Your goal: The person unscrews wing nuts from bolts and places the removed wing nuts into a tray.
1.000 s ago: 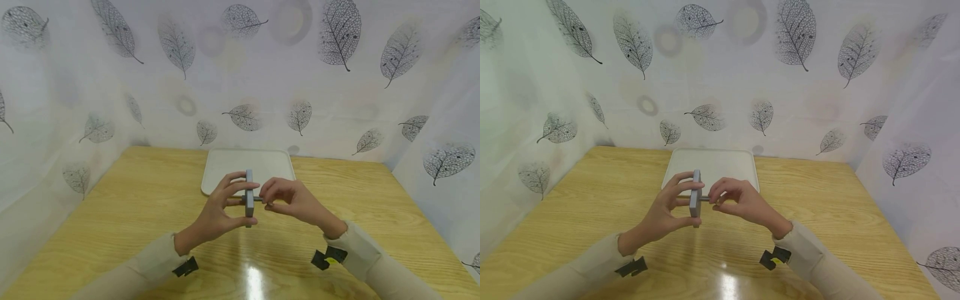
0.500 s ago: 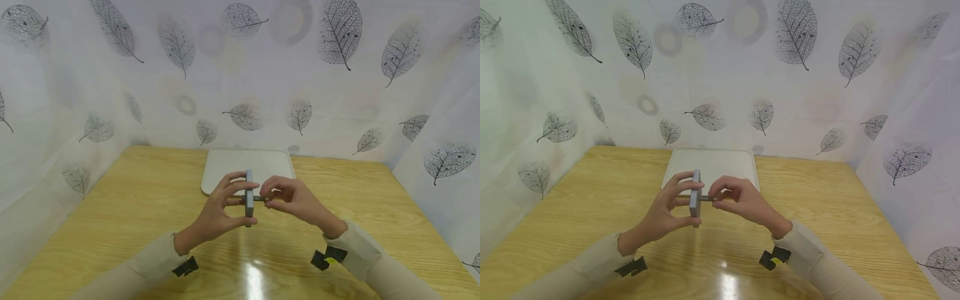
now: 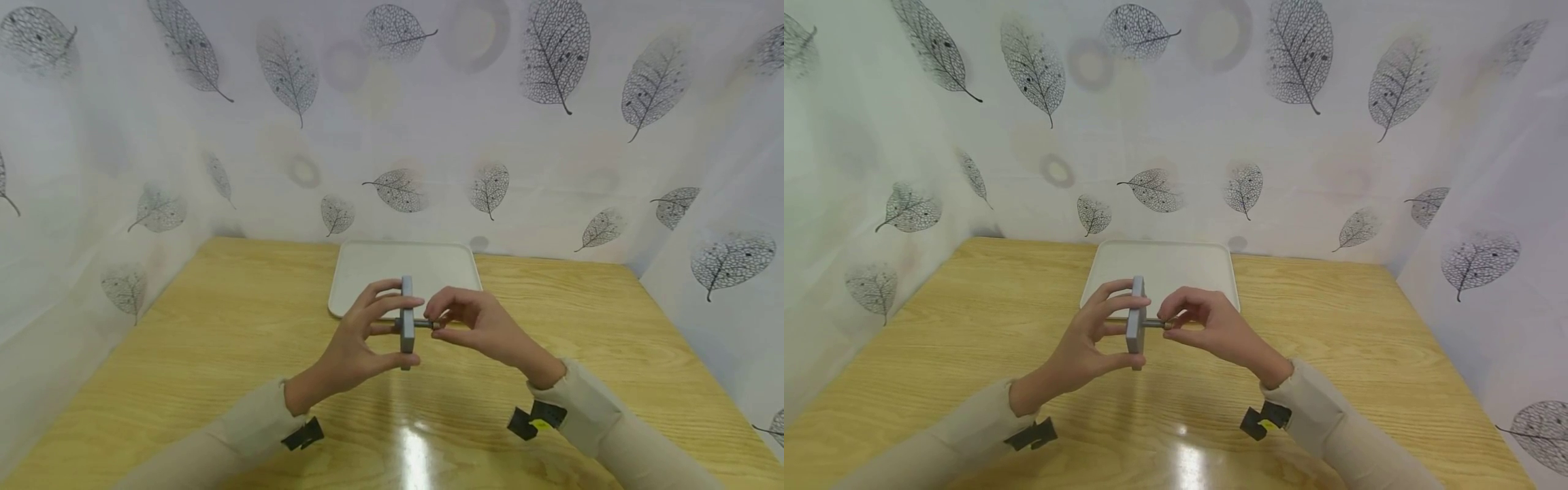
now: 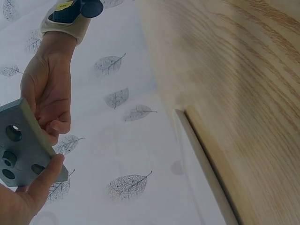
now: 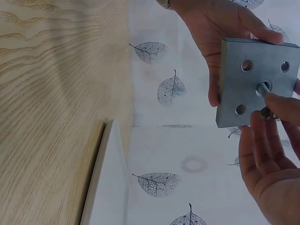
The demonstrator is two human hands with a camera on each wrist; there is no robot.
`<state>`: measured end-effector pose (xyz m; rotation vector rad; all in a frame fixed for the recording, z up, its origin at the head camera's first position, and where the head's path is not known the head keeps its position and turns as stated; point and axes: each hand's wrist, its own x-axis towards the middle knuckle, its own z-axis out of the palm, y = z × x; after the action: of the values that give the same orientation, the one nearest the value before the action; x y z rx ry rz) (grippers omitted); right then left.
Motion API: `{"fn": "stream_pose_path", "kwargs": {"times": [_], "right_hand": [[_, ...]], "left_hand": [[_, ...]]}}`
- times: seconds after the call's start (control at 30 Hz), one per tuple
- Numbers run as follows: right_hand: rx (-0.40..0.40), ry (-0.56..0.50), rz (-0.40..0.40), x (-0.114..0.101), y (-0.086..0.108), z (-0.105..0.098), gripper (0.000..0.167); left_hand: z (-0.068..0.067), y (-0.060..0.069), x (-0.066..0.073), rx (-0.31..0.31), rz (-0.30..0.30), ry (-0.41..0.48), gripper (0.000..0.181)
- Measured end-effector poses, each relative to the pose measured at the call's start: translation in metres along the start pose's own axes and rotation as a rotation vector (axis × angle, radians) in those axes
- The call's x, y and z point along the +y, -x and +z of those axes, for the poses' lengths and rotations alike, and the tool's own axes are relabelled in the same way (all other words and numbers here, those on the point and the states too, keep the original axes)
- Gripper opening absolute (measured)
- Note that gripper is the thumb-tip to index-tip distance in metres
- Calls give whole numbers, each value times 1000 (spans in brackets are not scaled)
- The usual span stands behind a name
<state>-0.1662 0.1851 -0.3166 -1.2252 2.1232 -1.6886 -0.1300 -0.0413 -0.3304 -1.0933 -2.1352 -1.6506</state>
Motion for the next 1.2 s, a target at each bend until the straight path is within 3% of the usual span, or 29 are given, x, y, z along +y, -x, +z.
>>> {"fn": "stream_pose_path", "kwargs": {"times": [0.2,0.5,0.9,1.2], "right_hand": [[-19,-15,3,0,1,-3,13],[-85,-120,3,0,1,-5,12],[-58,-136,-20,0,1,-4,21],[-8,-91,51,-2,0,-2,21]], "left_hand": [[0,0,1,0,-3,-5,60],[0,-1,0,-1,0,3,61],[0,0,0,2,-1,-1,59],[-1,0,-1,5,-3,-4,60]]}}
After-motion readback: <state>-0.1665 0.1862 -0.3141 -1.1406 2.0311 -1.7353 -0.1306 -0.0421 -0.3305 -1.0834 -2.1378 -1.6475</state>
